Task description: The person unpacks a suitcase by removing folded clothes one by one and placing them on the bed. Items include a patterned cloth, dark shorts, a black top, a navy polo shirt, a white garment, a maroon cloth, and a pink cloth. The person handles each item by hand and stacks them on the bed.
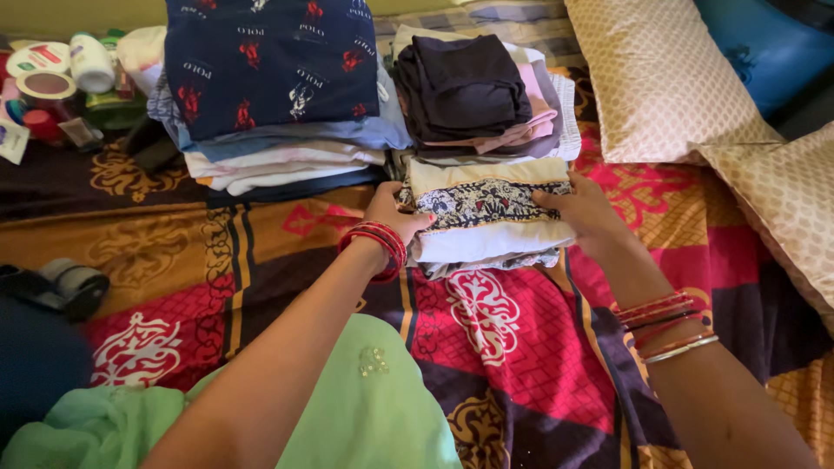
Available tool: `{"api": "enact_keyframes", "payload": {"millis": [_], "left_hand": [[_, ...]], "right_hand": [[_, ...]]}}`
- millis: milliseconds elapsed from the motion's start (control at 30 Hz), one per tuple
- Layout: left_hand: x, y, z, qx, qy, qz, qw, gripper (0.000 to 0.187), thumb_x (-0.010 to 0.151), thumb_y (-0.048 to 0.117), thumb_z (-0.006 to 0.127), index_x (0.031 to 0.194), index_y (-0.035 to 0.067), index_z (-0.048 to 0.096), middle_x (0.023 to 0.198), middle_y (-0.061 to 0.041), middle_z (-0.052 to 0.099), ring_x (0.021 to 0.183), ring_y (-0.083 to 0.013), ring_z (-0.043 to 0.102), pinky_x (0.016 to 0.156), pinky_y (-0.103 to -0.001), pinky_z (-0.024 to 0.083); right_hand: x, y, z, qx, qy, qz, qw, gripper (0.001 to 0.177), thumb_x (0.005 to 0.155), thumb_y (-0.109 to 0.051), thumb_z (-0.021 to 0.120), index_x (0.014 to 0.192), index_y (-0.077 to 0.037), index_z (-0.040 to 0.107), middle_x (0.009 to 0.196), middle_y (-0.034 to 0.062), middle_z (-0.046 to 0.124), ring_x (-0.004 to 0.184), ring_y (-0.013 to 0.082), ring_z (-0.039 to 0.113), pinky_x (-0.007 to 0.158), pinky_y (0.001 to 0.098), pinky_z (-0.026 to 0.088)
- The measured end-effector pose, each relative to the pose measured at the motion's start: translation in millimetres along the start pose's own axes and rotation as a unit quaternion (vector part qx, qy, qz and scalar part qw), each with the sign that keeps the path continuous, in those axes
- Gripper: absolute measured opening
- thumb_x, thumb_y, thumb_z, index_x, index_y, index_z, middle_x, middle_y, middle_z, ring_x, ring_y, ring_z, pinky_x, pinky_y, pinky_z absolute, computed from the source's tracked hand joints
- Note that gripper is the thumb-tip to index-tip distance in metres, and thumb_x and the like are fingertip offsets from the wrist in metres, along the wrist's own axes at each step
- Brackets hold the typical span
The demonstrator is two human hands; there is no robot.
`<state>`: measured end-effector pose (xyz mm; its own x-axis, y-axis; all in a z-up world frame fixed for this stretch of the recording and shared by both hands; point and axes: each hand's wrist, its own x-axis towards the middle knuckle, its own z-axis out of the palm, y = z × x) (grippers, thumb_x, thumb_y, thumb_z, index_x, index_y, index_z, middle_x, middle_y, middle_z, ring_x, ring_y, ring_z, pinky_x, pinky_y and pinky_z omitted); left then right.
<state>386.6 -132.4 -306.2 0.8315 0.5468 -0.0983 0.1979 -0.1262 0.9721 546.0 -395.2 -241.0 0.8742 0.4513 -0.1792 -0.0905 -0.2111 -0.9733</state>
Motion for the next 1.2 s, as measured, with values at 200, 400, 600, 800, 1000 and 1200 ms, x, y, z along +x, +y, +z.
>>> {"api": "enact_keyframes", "payload": {"millis": [200, 400, 600, 800, 1000, 1200], "left_hand": [[-7.1, 14.8, 5.4, 0.147, 0.077, 0.016, 0.986, 0.091, 0.067, 0.023, 0.092, 0.142, 0.006, 0.043, 0.133, -0.025, 0.054, 0.122, -0.0394, 0.057, 0.105, -0.043, 0.047], [-39.0, 56.1, 11.8, 0.255, 0.110, 0.197, 0.940, 0.084, 0.069, 0.023, 0.090, 0.141, 0.006, 0.048, 0.144, -0.026, 0.043, 0.134, -0.0442, 0.039, 0.113, -0.050, 0.035], [-52.3, 71.7, 26.3, 0.383, -0.007, 0.331, 0.863, 0.072, 0.075, 0.032, 0.086, 0.136, 0.009, 0.055, 0.152, -0.016, 0.043, 0.148, -0.0417, 0.028, 0.123, -0.051, 0.025], [-42.6, 53.3, 33.8, 0.505, -0.138, 0.227, 0.821, 0.077, 0.090, 0.046, 0.067, 0.156, 0.028, 0.032, 0.167, -0.012, 0.017, 0.156, -0.0369, 0.004, 0.123, -0.053, 0.012], [-27.9, 28.5, 26.9, 0.546, -0.179, 0.222, 0.788, 0.080, 0.095, 0.048, 0.060, 0.161, 0.030, 0.019, 0.170, -0.013, 0.008, 0.156, -0.0360, 0.006, 0.123, -0.052, 0.013], [-18.8, 20.9, 21.8, 0.522, -0.213, 0.199, 0.802, 0.079, 0.096, 0.050, 0.058, 0.161, 0.033, 0.017, 0.171, -0.009, 0.008, 0.157, -0.0335, 0.006, 0.124, -0.051, 0.016]], "right_hand": [[8.9, 9.3, 7.2, -0.237, 0.050, -0.114, 0.963, 0.042, 0.085, -0.013, 0.081, 0.122, 0.002, 0.068, 0.106, 0.0146, 0.077, 0.093, 0.0261, 0.073, 0.081, 0.0399, 0.058], [-13.8, -3.1, 26.1, -0.479, 0.169, -0.212, 0.835, 0.076, 0.082, -0.027, 0.084, 0.140, 0.006, 0.048, 0.129, 0.0318, 0.056, 0.115, 0.0490, 0.056, 0.092, 0.0560, 0.047], [-24.3, 9.2, 59.5, -0.511, 0.135, -0.264, 0.807, 0.057, 0.092, -0.035, 0.075, 0.136, -0.005, 0.056, 0.137, 0.0218, 0.058, 0.123, 0.0457, 0.057, 0.098, 0.0561, 0.048], [-0.1, 37.7, 79.0, -0.528, 0.118, -0.138, 0.829, 0.067, 0.098, -0.054, 0.056, 0.149, -0.011, 0.044, 0.159, 0.0252, 0.035, 0.147, 0.0519, 0.024, 0.112, 0.0707, 0.021], [8.2, 57.4, 87.2, -0.503, 0.079, -0.078, 0.857, 0.073, 0.098, -0.061, 0.042, 0.157, -0.018, 0.034, 0.168, 0.0202, 0.016, 0.155, 0.0459, 0.000, 0.118, 0.0669, 0.002], [5.8, 63.1, 98.9, -0.506, 0.090, -0.069, 0.855, 0.070, 0.099, -0.061, 0.039, 0.156, -0.022, 0.034, 0.170, 0.0165, 0.012, 0.156, 0.0426, -0.005, 0.119, 0.0649, -0.001]]}}
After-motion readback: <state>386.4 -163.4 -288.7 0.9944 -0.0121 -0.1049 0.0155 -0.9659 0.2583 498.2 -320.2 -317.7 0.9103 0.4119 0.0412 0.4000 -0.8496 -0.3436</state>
